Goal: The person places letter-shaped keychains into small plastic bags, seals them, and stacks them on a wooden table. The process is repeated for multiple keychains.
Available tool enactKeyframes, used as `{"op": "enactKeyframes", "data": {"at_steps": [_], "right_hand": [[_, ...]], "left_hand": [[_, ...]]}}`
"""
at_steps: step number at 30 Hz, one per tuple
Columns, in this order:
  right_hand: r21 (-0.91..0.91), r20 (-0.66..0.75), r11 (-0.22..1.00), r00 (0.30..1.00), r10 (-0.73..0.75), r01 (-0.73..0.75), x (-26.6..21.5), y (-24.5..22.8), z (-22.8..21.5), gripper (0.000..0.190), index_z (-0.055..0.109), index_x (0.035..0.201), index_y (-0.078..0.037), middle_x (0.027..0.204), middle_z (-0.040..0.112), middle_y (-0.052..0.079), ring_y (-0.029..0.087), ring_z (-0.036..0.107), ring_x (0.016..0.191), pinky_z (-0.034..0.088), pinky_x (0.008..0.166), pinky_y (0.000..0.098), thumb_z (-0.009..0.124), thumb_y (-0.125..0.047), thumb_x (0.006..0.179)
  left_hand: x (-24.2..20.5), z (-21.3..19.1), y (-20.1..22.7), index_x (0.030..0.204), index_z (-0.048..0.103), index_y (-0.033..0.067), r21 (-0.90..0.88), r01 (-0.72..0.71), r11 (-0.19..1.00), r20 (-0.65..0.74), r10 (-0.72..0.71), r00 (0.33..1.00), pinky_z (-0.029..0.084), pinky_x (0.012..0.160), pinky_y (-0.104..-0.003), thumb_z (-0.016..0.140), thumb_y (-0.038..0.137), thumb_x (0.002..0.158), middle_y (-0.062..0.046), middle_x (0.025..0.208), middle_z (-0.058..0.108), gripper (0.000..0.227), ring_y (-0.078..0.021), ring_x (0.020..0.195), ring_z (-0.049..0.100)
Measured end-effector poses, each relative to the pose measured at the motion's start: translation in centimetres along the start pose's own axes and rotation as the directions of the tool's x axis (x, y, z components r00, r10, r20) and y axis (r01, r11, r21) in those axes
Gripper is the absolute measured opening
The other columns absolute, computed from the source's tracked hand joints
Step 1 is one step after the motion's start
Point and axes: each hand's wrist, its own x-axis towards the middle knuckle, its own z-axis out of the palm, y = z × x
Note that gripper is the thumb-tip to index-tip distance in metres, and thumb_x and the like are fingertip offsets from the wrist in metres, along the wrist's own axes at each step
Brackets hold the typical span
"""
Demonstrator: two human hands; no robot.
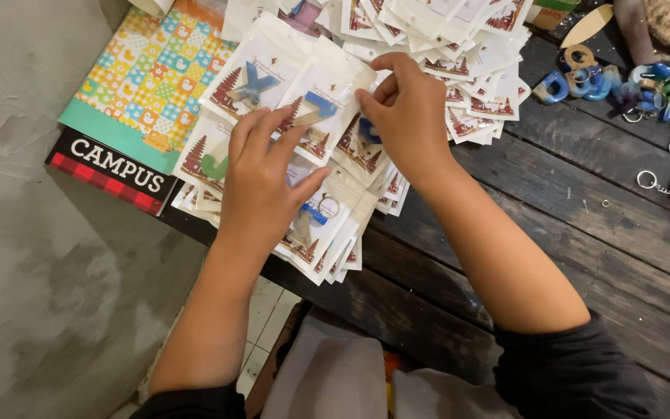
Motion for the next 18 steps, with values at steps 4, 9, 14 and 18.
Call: {"op": "enactKeyframes", "data": {"at_steps": [4,9,14,18], "right_hand": [[-0.013,0.014,1.0,1.0,-0.019,0.019,-0.1,-0.5,-0.1,0.024,0.053,0.1,-0.003,0.059,0.054,0.002,0.012,0.052,0.05,0.046,0.049,0.0274,0.065,-0.005,0.079],[-0.047,-0.003,0.997,0.998,-0.061,0.061,-0.4,-0.7,-0.5,0.023,0.055,0.099,-0.006,0.06,0.053,0.001,0.011,0.051,0.051,0.045,0.05,0.0281,0.066,-0.007,0.079],[0.049,-0.059,0.989,0.989,-0.133,0.136,-1.4,0.2,-1.6,0.016,0.056,0.094,-0.006,0.059,0.051,0.001,0.009,0.047,0.052,0.042,0.052,0.0247,0.065,-0.004,0.081],[0.22,-0.007,0.974,0.999,-0.053,0.053,-2.8,1.3,-3.8,0.01,0.058,0.093,-0.005,0.061,0.056,0.003,0.008,0.05,0.048,0.043,0.048,0.0203,0.06,-0.005,0.083]], "left_hand": [[0.0,-0.2,0.2,0.1,0.055,-0.0026,0.01,0.003,1.0,0.014,-0.003,1.0,0.038,0.092,-0.045,0.078,0.013,0.07,-0.016,0.112,0.047,0.041,-0.0334,0.106,0.039],[-0.1,-0.4,0.6,0.101,0.056,0.0002,-0.007,0.024,1.0,-0.012,-0.024,1.0,0.039,0.092,-0.047,0.077,0.02,0.073,-0.014,0.112,0.046,0.04,-0.0327,0.107,0.037],[-0.1,-1.1,3.4,0.1,0.055,0.0,-0.051,0.025,0.998,-0.105,-0.03,0.994,0.04,0.09,-0.047,0.069,0.012,0.08,-0.015,0.112,0.048,0.027,-0.033,0.104,0.043],[0.3,-1.1,8.3,0.095,0.057,0.0004,-0.322,0.025,0.946,-0.184,-0.088,0.979,0.041,0.091,-0.041,0.055,0.007,0.085,-0.016,0.107,0.053,0.012,-0.0297,0.1,0.052]]}}
